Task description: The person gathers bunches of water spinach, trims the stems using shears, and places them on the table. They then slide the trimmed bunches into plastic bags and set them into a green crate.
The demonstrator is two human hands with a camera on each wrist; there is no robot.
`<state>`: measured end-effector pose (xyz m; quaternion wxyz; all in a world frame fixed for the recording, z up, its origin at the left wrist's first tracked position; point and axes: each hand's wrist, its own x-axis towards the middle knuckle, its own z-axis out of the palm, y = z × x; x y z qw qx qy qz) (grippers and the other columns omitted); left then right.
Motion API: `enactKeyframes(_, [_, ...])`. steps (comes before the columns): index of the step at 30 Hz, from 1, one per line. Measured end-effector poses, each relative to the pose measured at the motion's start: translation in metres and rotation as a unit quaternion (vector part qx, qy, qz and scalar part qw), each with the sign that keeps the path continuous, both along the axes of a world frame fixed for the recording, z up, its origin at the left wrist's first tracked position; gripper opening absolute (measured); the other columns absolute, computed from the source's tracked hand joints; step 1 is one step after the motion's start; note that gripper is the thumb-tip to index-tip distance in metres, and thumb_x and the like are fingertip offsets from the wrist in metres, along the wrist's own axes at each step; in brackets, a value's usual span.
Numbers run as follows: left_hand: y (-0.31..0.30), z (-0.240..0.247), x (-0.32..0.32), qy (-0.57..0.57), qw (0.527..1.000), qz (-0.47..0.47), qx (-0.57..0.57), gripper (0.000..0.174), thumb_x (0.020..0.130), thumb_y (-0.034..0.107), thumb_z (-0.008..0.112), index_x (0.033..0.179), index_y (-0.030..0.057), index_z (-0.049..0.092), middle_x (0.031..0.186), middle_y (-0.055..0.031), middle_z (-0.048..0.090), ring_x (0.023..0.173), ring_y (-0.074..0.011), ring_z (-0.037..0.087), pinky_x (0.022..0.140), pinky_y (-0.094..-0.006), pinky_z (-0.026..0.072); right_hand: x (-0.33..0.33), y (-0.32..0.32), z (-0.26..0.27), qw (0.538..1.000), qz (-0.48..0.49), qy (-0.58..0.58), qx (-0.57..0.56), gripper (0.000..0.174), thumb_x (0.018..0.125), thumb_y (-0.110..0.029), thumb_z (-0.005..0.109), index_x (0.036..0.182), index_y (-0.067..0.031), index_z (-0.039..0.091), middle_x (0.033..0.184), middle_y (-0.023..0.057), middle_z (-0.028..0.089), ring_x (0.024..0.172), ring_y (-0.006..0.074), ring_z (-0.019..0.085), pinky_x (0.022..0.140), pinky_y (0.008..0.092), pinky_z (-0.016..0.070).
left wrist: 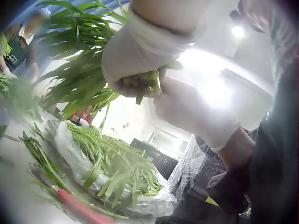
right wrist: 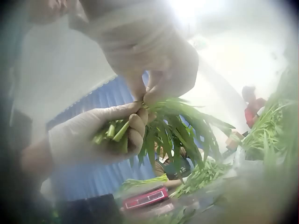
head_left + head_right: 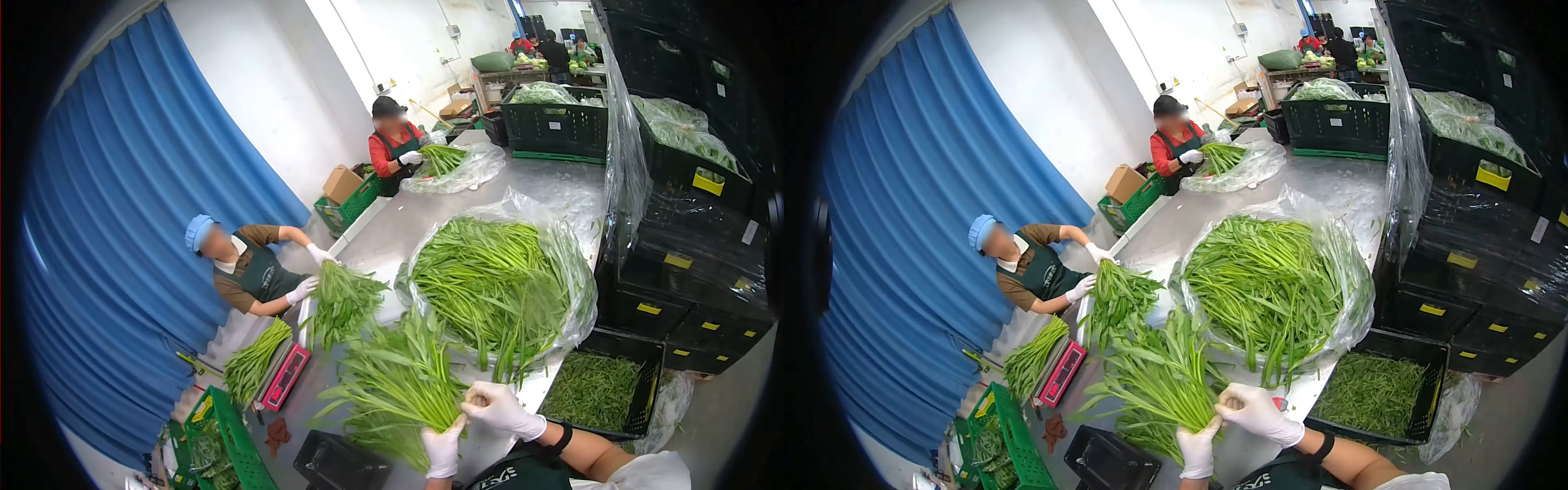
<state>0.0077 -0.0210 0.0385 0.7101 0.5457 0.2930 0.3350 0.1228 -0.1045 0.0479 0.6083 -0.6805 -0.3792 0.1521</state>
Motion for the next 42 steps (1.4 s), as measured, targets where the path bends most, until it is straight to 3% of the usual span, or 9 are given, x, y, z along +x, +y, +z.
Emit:
enactKeyframes(5, [0.006, -0.007, -0.006, 0.032, 0.999, -0.016, -0.036, 0.020, 0.077, -0.004, 0.070, 0.094, -0.0046, 0.060, 0.083, -0.0075, 0.064, 0.067, -0.0149, 0.062, 0.064, -0.0265, 0.0514, 0.058, -0.028, -0.027, 0.857, -0.207, 0.288, 0.373, 0.005, 0.083, -0.010, 0.066, 0.084, -0.0057, 0.063, 0.081, 0.0021, 0.061, 0.069, 0.0112, 0.055, 0.067, 0.0260, 0.0456])
enactKeyframes(9, [0.002, -0.023, 0.000, 0.055, 0.997, -0.051, 0.009, 0.021, 0.077, -0.002, 0.072, 0.094, -0.0046, 0.060, 0.082, -0.0072, 0.065, 0.068, -0.0143, 0.063, 0.063, -0.0259, 0.0515, 0.029, -0.022, 0.015, 0.946, -0.098, 0.206, 0.232, 0.010, 0.085, -0.012, 0.064, 0.092, -0.0061, 0.066, 0.091, 0.0051, 0.066, 0.082, 0.0127, 0.061, 0.071, 0.0279, 0.0483])
enactKeyframes(10, [-0.001, -0.021, 0.004, 0.055, 0.997, -0.057, 0.009, 0.021, 0.077, -0.002, 0.072, 0.094, -0.0046, 0.060, 0.082, -0.0072, 0.065, 0.068, -0.0143, 0.063, 0.063, -0.0259, 0.0515, 0.023, -0.018, 0.027, 0.987, -0.038, -0.084, 0.132, 0.011, 0.081, -0.012, 0.066, 0.092, -0.0075, 0.066, 0.090, 0.0059, 0.066, 0.083, 0.0172, 0.062, 0.072, 0.0307, 0.0488])
enactKeyframes(12, [-0.007, -0.013, 0.006, 0.022, 0.998, -0.011, 0.057, 0.023, 0.077, -0.002, 0.072, 0.096, -0.0051, 0.060, 0.082, -0.0071, 0.065, 0.069, -0.0138, 0.063, 0.064, -0.0253, 0.0506, 0.018, 0.000, 0.036, 0.922, 0.003, -0.383, 0.060, 0.024, 0.071, -0.010, 0.067, 0.095, -0.0100, 0.065, 0.101, 0.0065, 0.062, 0.092, 0.0223, 0.058, 0.081, 0.0348, 0.0458])
enactKeyframes(15, [-0.006, -0.017, -0.001, 0.054, 0.997, -0.039, 0.027, 0.024, 0.077, 0.000, 0.073, 0.098, -0.0056, 0.061, 0.082, -0.0071, 0.066, 0.069, -0.0135, 0.062, 0.064, -0.0248, 0.0499, 0.019, 0.023, 0.053, 0.889, -0.070, -0.452, -0.029, 0.032, 0.070, -0.010, 0.065, 0.101, -0.0090, 0.063, 0.113, 0.0073, 0.056, 0.104, 0.0246, 0.053, 0.087, 0.0364, 0.0423])
enactKeyframes(27, [0.009, -0.017, -0.011, 0.023, 0.997, -0.054, -0.042, 0.021, 0.077, 0.003, 0.072, 0.096, -0.0042, 0.064, 0.086, -0.0073, 0.067, 0.070, -0.0125, 0.063, 0.064, -0.0256, 0.0510, 0.023, 0.003, 0.046, 0.833, 0.138, -0.536, -0.027, 0.017, 0.071, -0.019, 0.068, 0.085, -0.0097, 0.063, 0.125, 0.0101, 0.052, 0.121, 0.0272, 0.046, 0.094, 0.0375, 0.0397])
enactKeyframes(33, [0.014, -0.020, -0.011, 0.040, 0.998, -0.041, 0.018, 0.023, 0.077, 0.001, 0.071, 0.098, -0.0050, 0.063, 0.087, -0.0066, 0.067, 0.071, -0.0115, 0.061, 0.065, -0.0256, 0.0505, 0.019, -0.021, 0.043, 0.906, 0.307, -0.277, 0.092, 0.012, 0.076, -0.013, 0.069, 0.084, -0.0129, 0.061, 0.096, -0.0002, 0.064, 0.098, 0.0167, 0.060, 0.076, 0.0312, 0.0473])
enactKeyframes(37, [0.008, -0.008, -0.010, 0.104, 0.990, -0.092, 0.017, 0.024, 0.077, 0.002, 0.072, 0.098, -0.0034, 0.062, 0.090, -0.0067, 0.066, 0.078, -0.0143, 0.062, 0.070, -0.0263, 0.0505, 0.025, -0.018, 0.055, 0.924, 0.108, -0.363, 0.053, 0.014, 0.072, -0.010, 0.072, 0.081, -0.0125, 0.062, 0.092, 0.0003, 0.065, 0.088, 0.0210, 0.063, 0.072, 0.0307, 0.0490])
enactKeyframes(42, [0.010, -0.007, -0.013, 0.062, 0.991, -0.118, -0.031, 0.015, 0.083, 0.001, 0.065, 0.097, -0.0041, 0.061, 0.085, -0.0088, 0.066, 0.067, -0.0144, 0.062, 0.061, -0.0251, 0.0504, 0.071, -0.067, 0.083, 0.958, -0.172, -0.146, 0.178, 0.006, 0.075, 0.000, 0.063, 0.079, -0.0036, 0.060, 0.087, 0.0082, 0.066, 0.080, 0.0172, 0.062, 0.074, 0.0300, 0.0486])
